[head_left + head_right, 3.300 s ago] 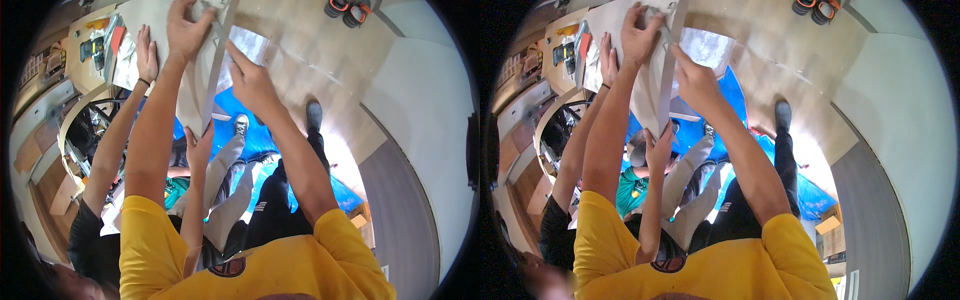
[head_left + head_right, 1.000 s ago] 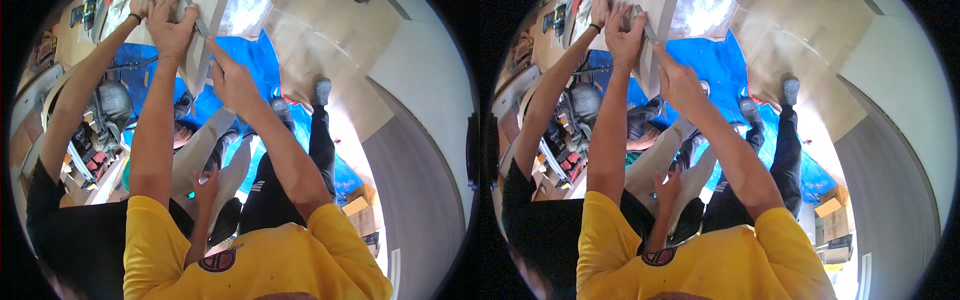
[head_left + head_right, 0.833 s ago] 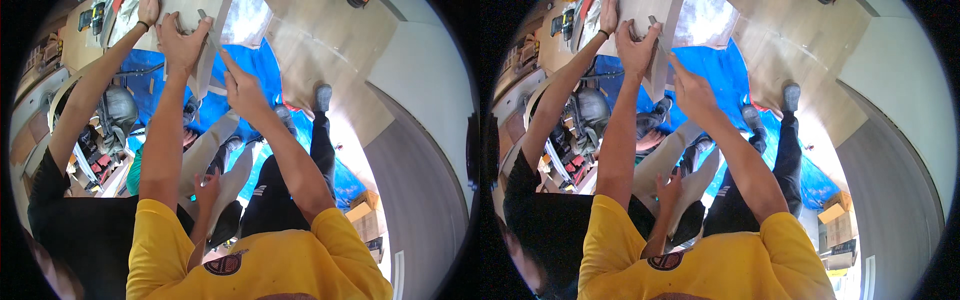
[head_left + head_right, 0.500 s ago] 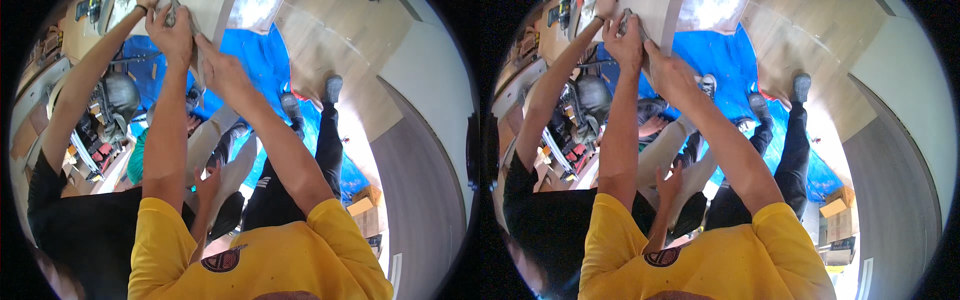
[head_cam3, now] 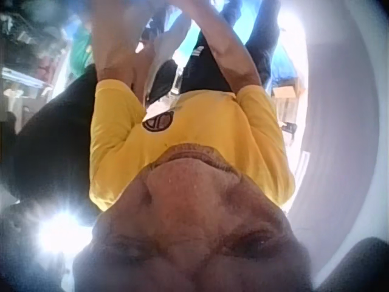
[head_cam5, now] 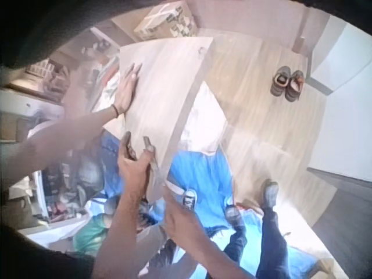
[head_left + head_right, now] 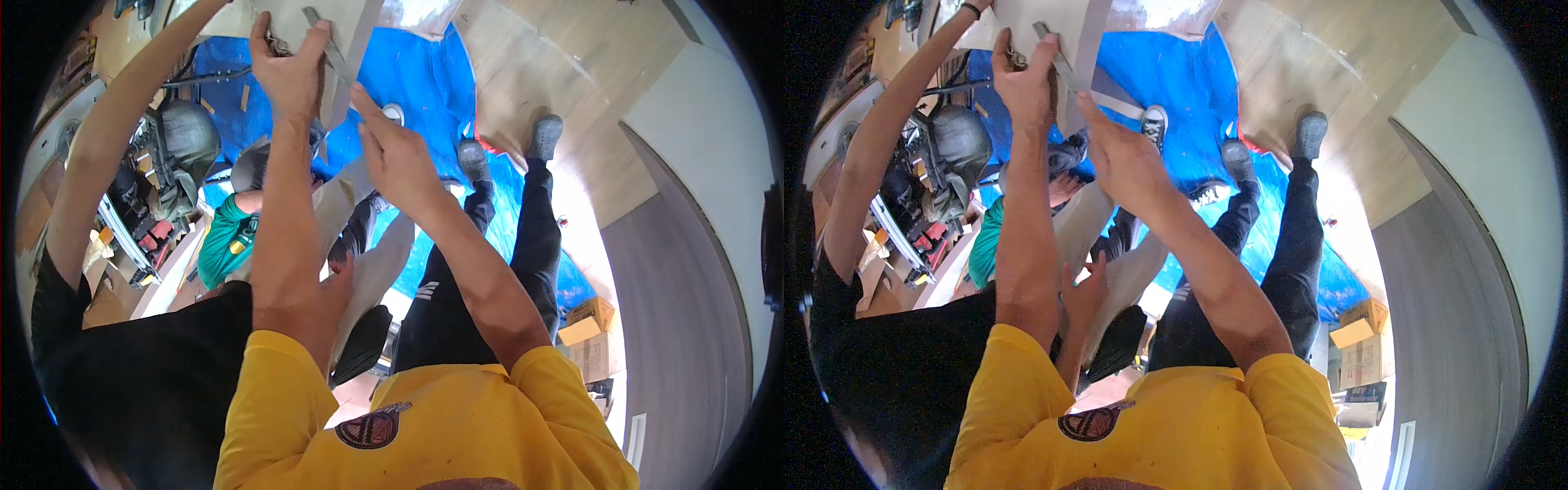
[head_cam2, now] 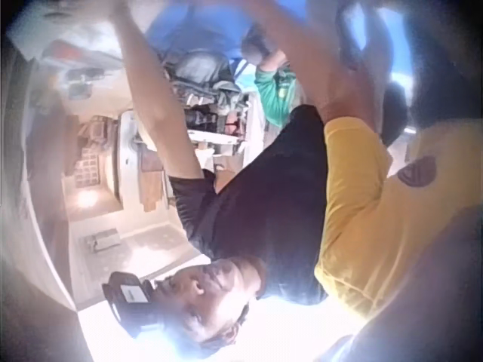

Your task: The person holds a triangular piece of wood and uses a rasp to shave down the edges, while others assist in holding the material.

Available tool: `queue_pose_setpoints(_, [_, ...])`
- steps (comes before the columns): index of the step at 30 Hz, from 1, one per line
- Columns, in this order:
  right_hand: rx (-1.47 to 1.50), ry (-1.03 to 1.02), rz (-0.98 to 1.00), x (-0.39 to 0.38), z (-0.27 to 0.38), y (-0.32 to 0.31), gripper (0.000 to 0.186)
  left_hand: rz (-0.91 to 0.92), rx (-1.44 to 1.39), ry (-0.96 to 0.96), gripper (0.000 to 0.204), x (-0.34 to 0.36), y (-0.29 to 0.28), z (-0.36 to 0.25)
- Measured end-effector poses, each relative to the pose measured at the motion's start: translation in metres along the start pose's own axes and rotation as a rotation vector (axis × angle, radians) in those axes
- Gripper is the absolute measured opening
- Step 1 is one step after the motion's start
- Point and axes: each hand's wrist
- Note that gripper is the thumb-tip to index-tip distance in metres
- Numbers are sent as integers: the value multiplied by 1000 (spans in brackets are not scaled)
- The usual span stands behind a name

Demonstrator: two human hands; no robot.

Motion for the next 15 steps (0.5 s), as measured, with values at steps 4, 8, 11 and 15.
queue_pose_setpoints(4, [8, -4, -7, 6, -2, 7, 55, 3, -211, -113, 71, -5, 8, -3])
queue_pose_setpoints(8, [-31, 88, 109, 36, 14, 14, 49, -52, -232, -102, 83, 7, 1, 10])
queue_pose_setpoints(11, [33, 27, -12, 25, 8, 7, 49, -54, -261, -129, 95, 5, 12, -2])
queue_pose_setpoints(15, [36, 83, 20, -18, 6, 7, 54, 49, -97, -49, 101, -13, -11, 13])
Point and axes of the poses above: each hand's wrist, its own x-axis towards the middle knuckle, its own y-axis out of the palm, z = x × y, and after that the axes turned 2 degrees about z, right-handed
